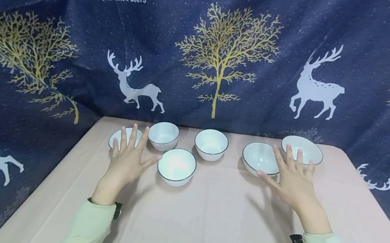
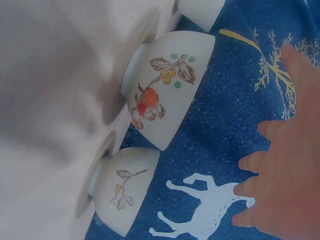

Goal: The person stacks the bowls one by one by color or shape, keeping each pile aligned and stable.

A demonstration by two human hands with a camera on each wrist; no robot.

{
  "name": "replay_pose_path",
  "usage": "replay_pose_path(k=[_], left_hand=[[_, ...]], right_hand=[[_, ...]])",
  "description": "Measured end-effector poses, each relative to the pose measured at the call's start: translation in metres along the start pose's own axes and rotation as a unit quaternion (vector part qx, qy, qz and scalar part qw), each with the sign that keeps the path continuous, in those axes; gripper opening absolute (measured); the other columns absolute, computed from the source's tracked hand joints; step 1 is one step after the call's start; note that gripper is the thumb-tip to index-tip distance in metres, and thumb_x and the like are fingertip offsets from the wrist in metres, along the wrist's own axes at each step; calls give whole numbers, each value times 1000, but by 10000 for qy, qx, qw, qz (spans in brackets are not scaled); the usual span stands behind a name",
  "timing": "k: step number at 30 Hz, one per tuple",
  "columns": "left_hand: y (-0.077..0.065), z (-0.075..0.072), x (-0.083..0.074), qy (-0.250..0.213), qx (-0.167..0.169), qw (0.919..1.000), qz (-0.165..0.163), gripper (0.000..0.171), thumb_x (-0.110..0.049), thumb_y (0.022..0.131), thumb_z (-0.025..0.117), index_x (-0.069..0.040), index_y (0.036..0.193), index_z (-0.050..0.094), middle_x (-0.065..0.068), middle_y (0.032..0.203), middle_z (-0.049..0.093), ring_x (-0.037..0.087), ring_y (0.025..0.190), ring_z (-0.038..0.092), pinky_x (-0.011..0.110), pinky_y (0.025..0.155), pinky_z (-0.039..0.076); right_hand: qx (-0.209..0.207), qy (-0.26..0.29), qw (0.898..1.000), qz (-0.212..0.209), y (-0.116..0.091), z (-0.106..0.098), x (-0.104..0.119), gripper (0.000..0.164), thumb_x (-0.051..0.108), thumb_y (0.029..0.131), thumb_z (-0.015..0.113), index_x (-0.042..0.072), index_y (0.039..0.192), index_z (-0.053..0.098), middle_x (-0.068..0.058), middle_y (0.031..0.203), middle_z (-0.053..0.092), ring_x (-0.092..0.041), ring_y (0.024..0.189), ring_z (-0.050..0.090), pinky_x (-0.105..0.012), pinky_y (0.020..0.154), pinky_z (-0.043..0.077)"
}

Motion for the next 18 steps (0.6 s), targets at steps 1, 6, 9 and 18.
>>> replay_pose_path(k=[1, 6, 9, 18], left_hand=[[0, 0, 0, -50, -26, 10000, 21, 91, -60, 90, 53, -14, 156, 10, 21, 158, -8, 40, 140, -24, 69, 111, -7], [0, 1, -3, -280, -30, 9995, 108, 92, -60, 90, 54, -15, 156, 9, 21, 158, -8, 40, 140, -23, 67, 113, -5], [0, 2, -5, -317, -46, 9994, 153, 93, -61, 89, 53, -14, 156, 8, 22, 158, -8, 40, 141, -22, 66, 114, -4], [-1, -4, -12, -402, -355, 9981, 317, 89, -57, 91, 55, -13, 155, 13, 22, 159, -3, 39, 143, -16, 64, 116, 0]], right_hand=[[-21, 7, 10000, -10, 0, 0, 1, 90, 65, 91, 46, 16, 156, 7, -26, 157, 1, -54, 139, -7, -75, 105, -13], [-124, 111, 9998, -106, 1, -2, 4, 89, 63, 91, 48, 15, 156, 11, -25, 157, 3, -54, 139, -4, -72, 107, -12], [-168, 167, 9996, -179, 2, -3, 7, 87, 61, 91, 49, 14, 155, 14, -25, 157, 3, -54, 139, -2, -70, 109, -11], [-334, 248, 9985, -367, 5, -5, 14, 83, 58, 92, 51, 12, 154, 19, -28, 156, 7, -51, 141, 1, -65, 113, -10]])
Point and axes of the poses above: each hand's wrist, its own y-axis towards the middle knuckle, its own z-axis out of the palm, x = y × z, the point moved 10 cm from there along y, towards the middle knuckle
